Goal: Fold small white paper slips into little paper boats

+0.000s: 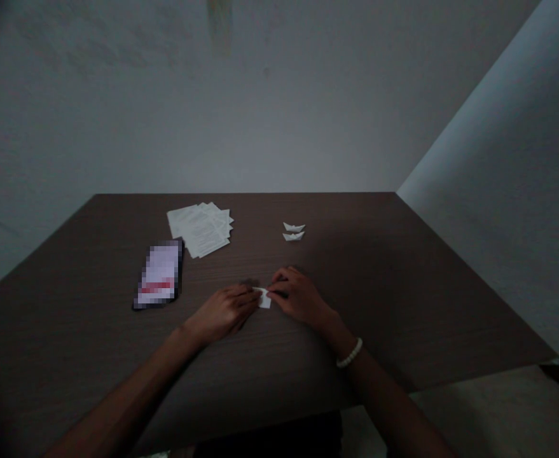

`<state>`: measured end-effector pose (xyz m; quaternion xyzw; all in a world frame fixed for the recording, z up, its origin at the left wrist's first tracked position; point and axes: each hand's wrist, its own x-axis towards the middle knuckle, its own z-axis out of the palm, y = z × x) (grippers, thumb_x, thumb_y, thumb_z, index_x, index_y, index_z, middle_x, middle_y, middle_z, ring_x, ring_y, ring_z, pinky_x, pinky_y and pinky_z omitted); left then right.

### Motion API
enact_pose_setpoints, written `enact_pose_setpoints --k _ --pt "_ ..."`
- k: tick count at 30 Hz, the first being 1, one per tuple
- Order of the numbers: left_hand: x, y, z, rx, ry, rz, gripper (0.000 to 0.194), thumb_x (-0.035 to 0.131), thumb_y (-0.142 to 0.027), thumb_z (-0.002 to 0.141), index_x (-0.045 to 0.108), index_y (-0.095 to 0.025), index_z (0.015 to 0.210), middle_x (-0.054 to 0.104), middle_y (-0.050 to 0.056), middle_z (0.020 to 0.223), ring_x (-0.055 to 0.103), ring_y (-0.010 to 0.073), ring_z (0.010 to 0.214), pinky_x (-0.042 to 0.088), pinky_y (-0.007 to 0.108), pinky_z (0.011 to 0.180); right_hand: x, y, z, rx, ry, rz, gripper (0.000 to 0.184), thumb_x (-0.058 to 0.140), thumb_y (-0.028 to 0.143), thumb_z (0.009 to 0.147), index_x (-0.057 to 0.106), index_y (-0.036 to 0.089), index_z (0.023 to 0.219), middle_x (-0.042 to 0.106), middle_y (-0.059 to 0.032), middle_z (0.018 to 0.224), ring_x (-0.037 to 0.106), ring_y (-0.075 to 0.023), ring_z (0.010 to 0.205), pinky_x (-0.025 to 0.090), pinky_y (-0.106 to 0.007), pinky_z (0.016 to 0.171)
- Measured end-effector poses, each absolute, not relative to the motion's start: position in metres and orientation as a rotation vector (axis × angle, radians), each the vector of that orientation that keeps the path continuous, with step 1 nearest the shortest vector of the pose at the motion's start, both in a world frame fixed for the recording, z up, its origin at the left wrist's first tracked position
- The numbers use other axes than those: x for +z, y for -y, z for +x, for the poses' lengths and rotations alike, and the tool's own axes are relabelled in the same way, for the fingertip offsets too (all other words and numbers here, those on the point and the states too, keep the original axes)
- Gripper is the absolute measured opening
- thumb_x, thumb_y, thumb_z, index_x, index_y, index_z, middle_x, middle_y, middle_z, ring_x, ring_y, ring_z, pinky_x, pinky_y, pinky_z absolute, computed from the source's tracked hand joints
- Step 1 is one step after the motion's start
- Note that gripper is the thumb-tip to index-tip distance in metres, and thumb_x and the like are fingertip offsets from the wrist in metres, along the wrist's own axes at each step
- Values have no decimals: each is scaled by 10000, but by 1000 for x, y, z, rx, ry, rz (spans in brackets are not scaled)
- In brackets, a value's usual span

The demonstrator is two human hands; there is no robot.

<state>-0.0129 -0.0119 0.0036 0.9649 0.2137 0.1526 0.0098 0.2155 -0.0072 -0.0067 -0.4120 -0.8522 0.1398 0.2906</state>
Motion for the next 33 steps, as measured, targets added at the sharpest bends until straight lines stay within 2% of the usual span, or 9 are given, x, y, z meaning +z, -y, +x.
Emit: enact_pose_setpoints --k 4,8,12,15,17,20,26,33 --pt "0 11 -13 471 -712 2994 241 406 -125 949 633 -116 1031 671 134 1066 624 230 995 522 383 860 -6 7 216 382 2268 -1095 87 659 211 849 738 227 881 624 -58 938 572 -182 889 474 -338 810" --pt "-1 10 -13 484 -778 2943 210 433 -122 935 630 -112 1007 683 120 963 645 225 918 538 374 822 -3 7 216 436 2249 -1093 97 643 210 859 734 220 891 641 -58 949 582 -179 897 475 -335 819" --pt "3 8 -16 787 -887 2707 231 453 -152 915 649 -140 1037 699 109 984 656 202 901 542 342 815 4 9 213 593 2108 -1055 155 574 203 898 719 207 952 674 -54 929 609 -165 871 482 -313 795" --pt "12 8 -15 1074 -1095 2283 227 475 -233 924 690 -161 940 722 75 936 671 178 848 540 299 788 7 11 209 723 1909 -1082 205 543 232 910 708 205 1028 698 -61 956 633 -162 845 493 -290 740" --pt "19 10 -12 1110 -1196 2039 246 508 -287 913 707 -153 857 734 62 880 678 185 809 538 287 757 7 12 204 786 1798 -1129 226 553 270 905 706 208 1059 715 -59 971 647 -169 834 498 -290 727" --pt "25 14 -7 1107 -1253 1811 259 551 -330 881 720 -143 824 743 55 845 680 194 773 535 287 731 7 12 194 864 1662 -1186 234 582 325 881 725 211 1026 738 -44 956 666 -182 816 509 -298 732" --pt "21 18 -1 1097 -1223 1630 254 584 -326 854 738 -124 860 745 65 834 683 193 756 533 282 719 5 12 179 1011 1454 -1190 224 634 369 826 757 183 849 718 -18 705 645 -158 638 503 -252 589" --pt "17 20 0 1043 -1206 1602 254 586 -334 858 738 -131 882 744 61 833 685 190 760 534 275 700 1 8 177 1074 1328 -1189 226 696 380 756 769 178 824 727 -32 686 648 -163 584 529 -268 546"
